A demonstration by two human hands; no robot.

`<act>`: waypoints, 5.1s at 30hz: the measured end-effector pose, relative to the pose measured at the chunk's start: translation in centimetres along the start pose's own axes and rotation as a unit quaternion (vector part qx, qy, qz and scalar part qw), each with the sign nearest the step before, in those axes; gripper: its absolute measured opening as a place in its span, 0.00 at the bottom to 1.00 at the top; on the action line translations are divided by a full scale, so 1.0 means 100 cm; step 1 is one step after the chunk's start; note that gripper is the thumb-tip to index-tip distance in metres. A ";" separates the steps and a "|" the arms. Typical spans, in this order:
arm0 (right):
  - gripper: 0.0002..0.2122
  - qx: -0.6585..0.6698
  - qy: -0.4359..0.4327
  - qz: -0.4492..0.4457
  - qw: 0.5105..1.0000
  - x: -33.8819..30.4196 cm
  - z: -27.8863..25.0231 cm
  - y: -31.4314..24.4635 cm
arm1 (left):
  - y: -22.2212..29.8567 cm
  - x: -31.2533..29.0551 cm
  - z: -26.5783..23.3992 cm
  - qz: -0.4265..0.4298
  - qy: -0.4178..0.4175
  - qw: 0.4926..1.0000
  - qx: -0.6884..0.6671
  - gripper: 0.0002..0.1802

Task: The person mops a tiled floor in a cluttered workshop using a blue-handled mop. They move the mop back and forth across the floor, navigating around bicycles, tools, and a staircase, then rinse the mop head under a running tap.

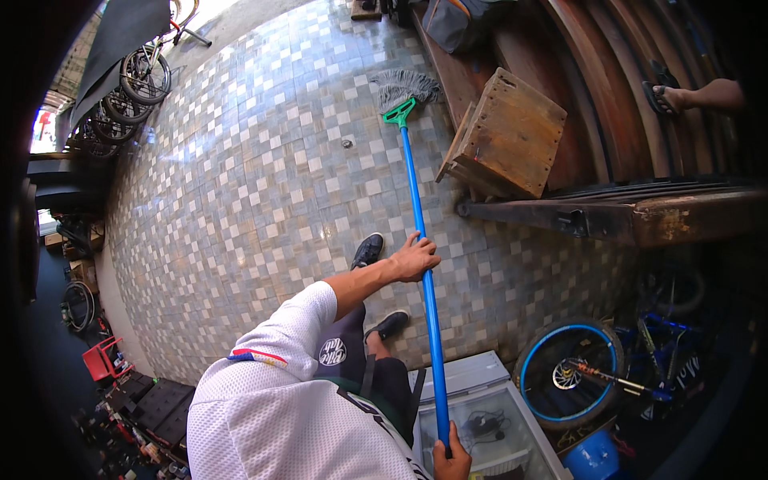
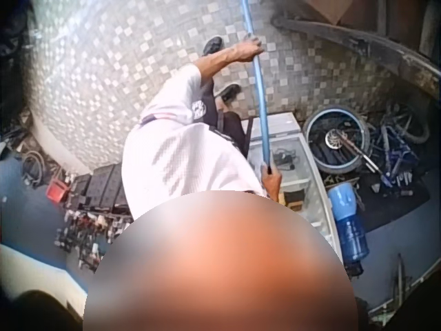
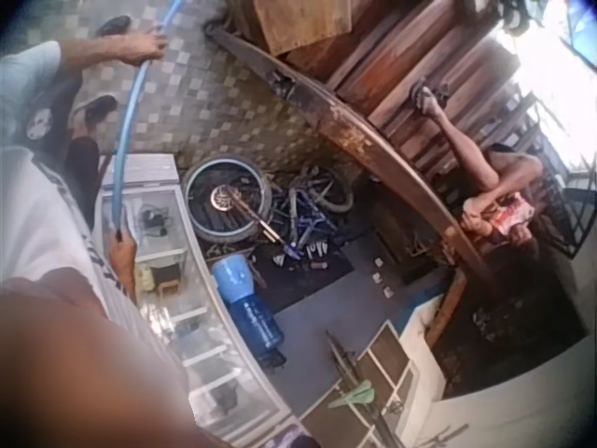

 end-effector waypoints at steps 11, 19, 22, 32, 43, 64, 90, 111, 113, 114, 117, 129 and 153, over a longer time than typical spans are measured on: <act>0.27 -0.062 0.012 -0.046 0.997 -0.004 -0.008 -0.009 | 0.001 0.002 -0.002 0.027 -0.032 0.998 -0.055 0.10; 0.27 -0.079 0.016 -0.027 0.996 0.000 0.002 -0.011 | -0.003 0.001 -0.006 -0.025 0.005 1.000 -0.006 0.09; 0.27 -0.074 0.014 -0.066 0.995 -0.006 0.000 -0.013 | -0.002 -0.002 -0.004 0.022 -0.039 0.998 -0.049 0.09; 0.27 -0.035 -0.001 -0.054 0.998 -0.008 0.007 0.000 | 0.000 -0.007 -0.002 0.002 -0.027 0.999 -0.026 0.09; 0.28 -0.058 0.004 -0.031 0.998 -0.013 0.005 0.006 | -0.001 -0.008 0.005 0.021 -0.065 0.997 -0.025 0.08; 0.27 0.014 -0.006 0.031 0.999 -0.016 0.014 -0.011 | -0.003 -0.010 -0.002 0.027 -0.003 0.999 0.017 0.05; 0.28 0.082 -0.071 0.055 0.993 -0.027 0.047 0.006 | -0.011 -0.041 0.030 0.057 -0.150 0.987 -0.006 0.01; 0.28 0.405 -0.236 0.198 0.861 -0.020 0.018 0.067 | 0.009 -0.050 0.038 0.057 -0.115 0.990 -0.053 0.02; 0.31 0.455 -0.250 0.174 0.837 0.007 0.033 0.052 | -0.015 -0.038 0.029 0.046 -0.126 0.990 -0.043 0.03; 0.33 0.472 -0.256 0.161 0.828 0.019 0.041 0.046 | -0.026 -0.032 0.023 0.040 -0.063 0.996 -0.058 0.05; 0.37 0.441 -0.240 0.135 0.854 0.027 0.055 0.033 | -0.043 -0.027 0.014 0.022 -0.056 0.998 -0.022 0.07; 0.36 0.359 -0.227 0.126 0.897 0.013 0.040 0.032 | -0.019 -0.033 0.010 0.037 -0.054 0.998 -0.010 0.09; 0.38 0.206 -0.214 0.026 0.954 0.017 0.043 0.043 | -0.025 -0.035 0.024 0.024 -0.050 0.996 0.069 0.10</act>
Point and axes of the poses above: each hand's wrist, its own x-axis towards the middle knuckle, its own z-axis out of the palm, y = z × x, the point moved 2 cm from there along x, towards the middle knuckle, and after that the axes turned 4 degrees about x, right-handed, at the moved point
